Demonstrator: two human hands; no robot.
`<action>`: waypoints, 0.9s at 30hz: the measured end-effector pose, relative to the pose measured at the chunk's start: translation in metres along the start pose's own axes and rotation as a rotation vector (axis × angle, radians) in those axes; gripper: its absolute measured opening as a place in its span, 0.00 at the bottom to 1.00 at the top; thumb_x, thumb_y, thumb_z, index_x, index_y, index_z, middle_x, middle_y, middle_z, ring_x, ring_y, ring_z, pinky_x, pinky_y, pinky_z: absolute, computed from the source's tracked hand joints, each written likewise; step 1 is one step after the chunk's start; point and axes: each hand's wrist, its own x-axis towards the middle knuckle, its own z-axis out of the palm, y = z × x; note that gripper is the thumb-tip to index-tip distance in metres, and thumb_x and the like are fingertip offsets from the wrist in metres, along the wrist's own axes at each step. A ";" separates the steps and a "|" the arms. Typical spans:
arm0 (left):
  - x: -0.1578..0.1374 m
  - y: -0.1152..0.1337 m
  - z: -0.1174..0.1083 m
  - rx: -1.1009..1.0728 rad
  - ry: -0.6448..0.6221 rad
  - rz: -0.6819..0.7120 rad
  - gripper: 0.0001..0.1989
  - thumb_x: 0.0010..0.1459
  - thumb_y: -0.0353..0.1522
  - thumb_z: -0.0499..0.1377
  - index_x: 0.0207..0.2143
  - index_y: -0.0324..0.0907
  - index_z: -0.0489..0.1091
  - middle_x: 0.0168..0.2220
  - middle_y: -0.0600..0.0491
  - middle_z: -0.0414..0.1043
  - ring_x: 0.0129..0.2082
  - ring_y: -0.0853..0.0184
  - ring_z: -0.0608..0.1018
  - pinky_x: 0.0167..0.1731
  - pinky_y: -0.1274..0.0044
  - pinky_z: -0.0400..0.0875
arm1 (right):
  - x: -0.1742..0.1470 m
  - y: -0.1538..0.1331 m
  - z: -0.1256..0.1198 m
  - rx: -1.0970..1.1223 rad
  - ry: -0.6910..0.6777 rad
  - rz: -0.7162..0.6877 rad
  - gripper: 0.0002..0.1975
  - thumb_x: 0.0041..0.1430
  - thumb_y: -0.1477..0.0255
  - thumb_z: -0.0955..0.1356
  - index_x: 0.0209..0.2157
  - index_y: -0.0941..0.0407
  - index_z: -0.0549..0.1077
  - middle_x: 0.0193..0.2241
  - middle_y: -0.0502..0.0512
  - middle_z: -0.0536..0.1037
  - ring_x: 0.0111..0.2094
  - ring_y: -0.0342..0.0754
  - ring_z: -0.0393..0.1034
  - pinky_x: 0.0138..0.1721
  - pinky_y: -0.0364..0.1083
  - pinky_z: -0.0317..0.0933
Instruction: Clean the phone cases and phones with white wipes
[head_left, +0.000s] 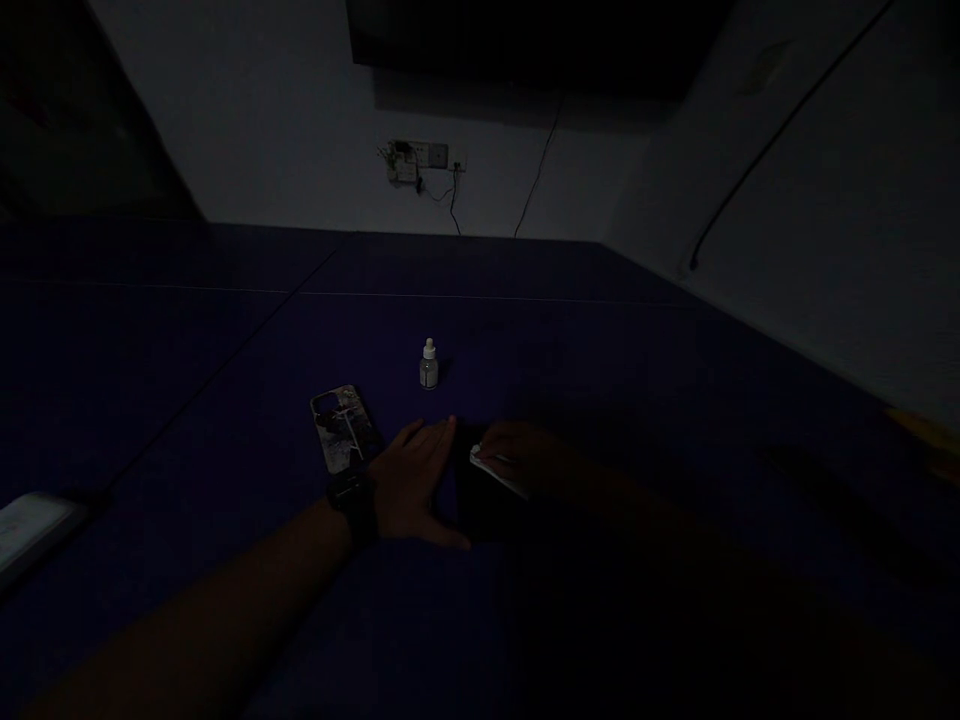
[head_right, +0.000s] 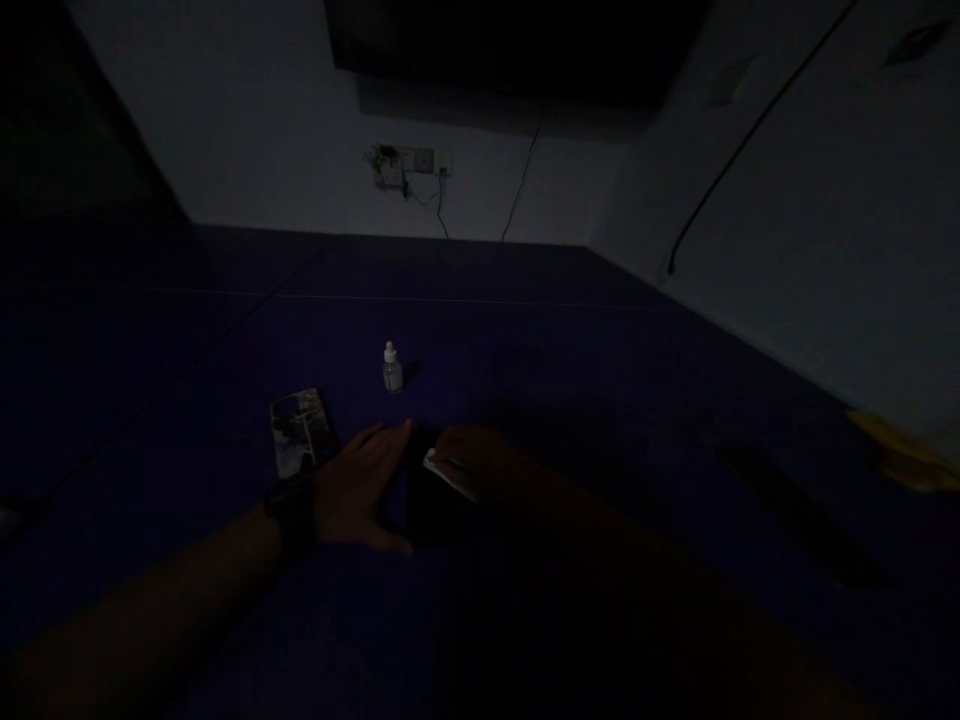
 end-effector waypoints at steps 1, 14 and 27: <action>0.000 0.000 0.000 -0.001 -0.002 -0.002 0.70 0.44 0.65 0.60 0.71 0.32 0.28 0.70 0.27 0.47 0.68 0.40 0.58 0.66 0.50 0.44 | -0.008 -0.008 0.002 0.001 -0.005 -0.012 0.08 0.67 0.70 0.67 0.40 0.55 0.80 0.40 0.58 0.81 0.40 0.47 0.77 0.42 0.45 0.69; 0.000 0.001 -0.004 0.006 -0.022 0.009 0.71 0.44 0.64 0.61 0.71 0.33 0.25 0.69 0.27 0.49 0.68 0.40 0.59 0.66 0.49 0.44 | -0.029 -0.026 0.006 -0.039 -0.029 -0.061 0.10 0.69 0.71 0.65 0.41 0.56 0.79 0.39 0.59 0.81 0.41 0.48 0.77 0.43 0.47 0.71; 0.000 0.000 0.001 0.023 -0.008 0.013 0.70 0.45 0.65 0.59 0.71 0.33 0.26 0.70 0.27 0.47 0.68 0.41 0.58 0.66 0.49 0.44 | -0.016 0.000 -0.003 -0.034 0.055 0.071 0.12 0.69 0.69 0.65 0.43 0.55 0.80 0.40 0.57 0.81 0.40 0.46 0.76 0.42 0.43 0.70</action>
